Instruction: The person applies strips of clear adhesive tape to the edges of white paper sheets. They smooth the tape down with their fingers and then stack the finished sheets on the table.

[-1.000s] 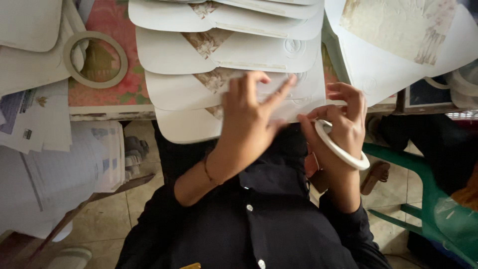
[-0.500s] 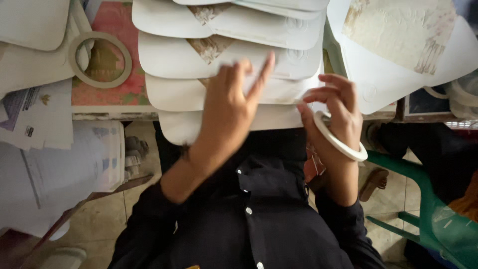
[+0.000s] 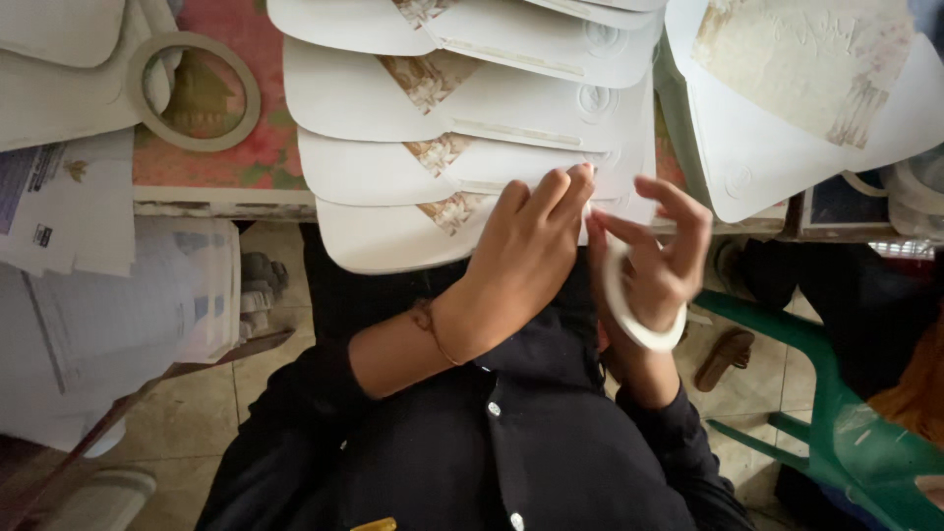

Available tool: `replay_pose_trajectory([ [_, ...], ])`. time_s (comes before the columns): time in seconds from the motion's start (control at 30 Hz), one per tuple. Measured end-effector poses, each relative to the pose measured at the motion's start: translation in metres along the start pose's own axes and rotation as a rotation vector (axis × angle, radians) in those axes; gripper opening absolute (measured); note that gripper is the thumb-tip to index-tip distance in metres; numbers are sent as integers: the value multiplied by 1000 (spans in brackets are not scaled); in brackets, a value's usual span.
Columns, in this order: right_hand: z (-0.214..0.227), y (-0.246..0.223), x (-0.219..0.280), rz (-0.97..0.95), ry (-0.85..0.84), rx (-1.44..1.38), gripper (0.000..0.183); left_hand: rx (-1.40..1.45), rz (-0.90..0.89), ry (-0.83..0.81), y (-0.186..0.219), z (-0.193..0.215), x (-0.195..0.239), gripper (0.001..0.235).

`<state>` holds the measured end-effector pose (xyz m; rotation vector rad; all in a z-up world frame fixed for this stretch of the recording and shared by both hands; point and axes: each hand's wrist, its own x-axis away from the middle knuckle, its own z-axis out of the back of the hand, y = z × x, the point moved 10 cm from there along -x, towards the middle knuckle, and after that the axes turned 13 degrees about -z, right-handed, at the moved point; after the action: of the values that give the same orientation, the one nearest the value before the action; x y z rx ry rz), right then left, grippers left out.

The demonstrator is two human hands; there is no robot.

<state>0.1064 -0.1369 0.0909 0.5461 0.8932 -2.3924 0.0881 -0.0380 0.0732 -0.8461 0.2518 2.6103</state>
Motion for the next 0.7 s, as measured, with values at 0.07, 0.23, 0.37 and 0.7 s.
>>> replay_pose_trajectory([
  [0.07,9,13,2,-208,-31,-302,11,67,24,-14,-6,-23,14,26],
  [0.23,-6,-9,-9,-322,-208,-315,9,183,203,-15,-72,22,39,53],
  [0.37,-38,-29,-4,-252,-407,-327,7,215,384,-245,-100,43,74,92],
  [0.7,-48,-54,-7,-62,-429,-215,4,302,471,-265,-97,37,81,104],
])
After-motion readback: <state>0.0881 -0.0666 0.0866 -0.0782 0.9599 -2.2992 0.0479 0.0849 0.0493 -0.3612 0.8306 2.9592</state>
